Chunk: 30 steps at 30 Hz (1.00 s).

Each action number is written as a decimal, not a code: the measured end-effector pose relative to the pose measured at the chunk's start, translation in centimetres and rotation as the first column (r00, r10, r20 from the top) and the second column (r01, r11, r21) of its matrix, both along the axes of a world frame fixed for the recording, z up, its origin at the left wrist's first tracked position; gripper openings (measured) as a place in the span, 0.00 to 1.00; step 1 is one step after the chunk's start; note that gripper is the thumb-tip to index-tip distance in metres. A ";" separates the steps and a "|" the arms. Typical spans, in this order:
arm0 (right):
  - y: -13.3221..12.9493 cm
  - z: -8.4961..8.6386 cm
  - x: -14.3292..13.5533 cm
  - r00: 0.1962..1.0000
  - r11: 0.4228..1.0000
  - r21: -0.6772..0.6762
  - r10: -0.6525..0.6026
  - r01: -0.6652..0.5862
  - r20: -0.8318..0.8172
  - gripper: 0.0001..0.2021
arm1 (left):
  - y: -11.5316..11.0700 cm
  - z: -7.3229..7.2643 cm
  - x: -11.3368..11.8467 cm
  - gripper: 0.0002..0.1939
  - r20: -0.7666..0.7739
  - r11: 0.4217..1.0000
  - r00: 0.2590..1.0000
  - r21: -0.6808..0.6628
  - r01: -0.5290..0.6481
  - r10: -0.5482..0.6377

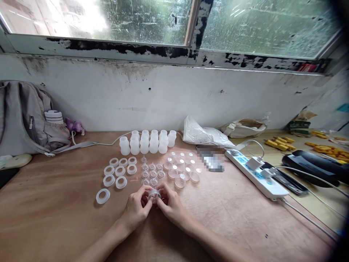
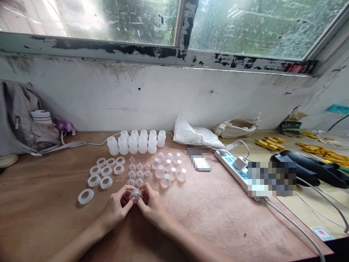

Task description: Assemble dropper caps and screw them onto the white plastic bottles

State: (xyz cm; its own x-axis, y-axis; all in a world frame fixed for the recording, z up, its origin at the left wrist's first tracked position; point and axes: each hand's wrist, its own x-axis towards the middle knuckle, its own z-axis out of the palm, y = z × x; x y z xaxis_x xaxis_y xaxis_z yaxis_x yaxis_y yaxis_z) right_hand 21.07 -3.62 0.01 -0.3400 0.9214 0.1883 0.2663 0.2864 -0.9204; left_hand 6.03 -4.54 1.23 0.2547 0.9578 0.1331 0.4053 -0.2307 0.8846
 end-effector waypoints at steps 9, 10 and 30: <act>-0.1 -0.3 -0.2 0.998 0.998 0.052 -0.044 0.042 0.035 0.08 | -0.3 -0.2 0.1 0.07 -0.009 1.000 1.000 0.012 -0.004 0.004; -0.1 -0.2 -0.3 0.998 0.997 0.067 -0.050 0.047 0.042 0.07 | -0.3 -0.1 0.1 0.07 -0.007 1.000 1.000 0.011 -0.003 0.003; 0.3 -0.3 0.0 0.993 0.989 0.149 -0.007 -0.011 0.121 0.05 | -0.3 0.3 0.1 0.05 0.007 1.000 1.000 0.008 -0.016 0.016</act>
State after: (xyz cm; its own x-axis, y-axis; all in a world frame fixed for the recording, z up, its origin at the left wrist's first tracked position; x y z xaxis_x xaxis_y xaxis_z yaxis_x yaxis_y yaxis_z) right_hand 21.06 -3.32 -0.30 -0.3700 0.8854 0.2813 0.3722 0.4187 -0.8283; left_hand 6.10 -4.81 1.51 0.2386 0.9606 0.1422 0.4032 -0.2312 0.8854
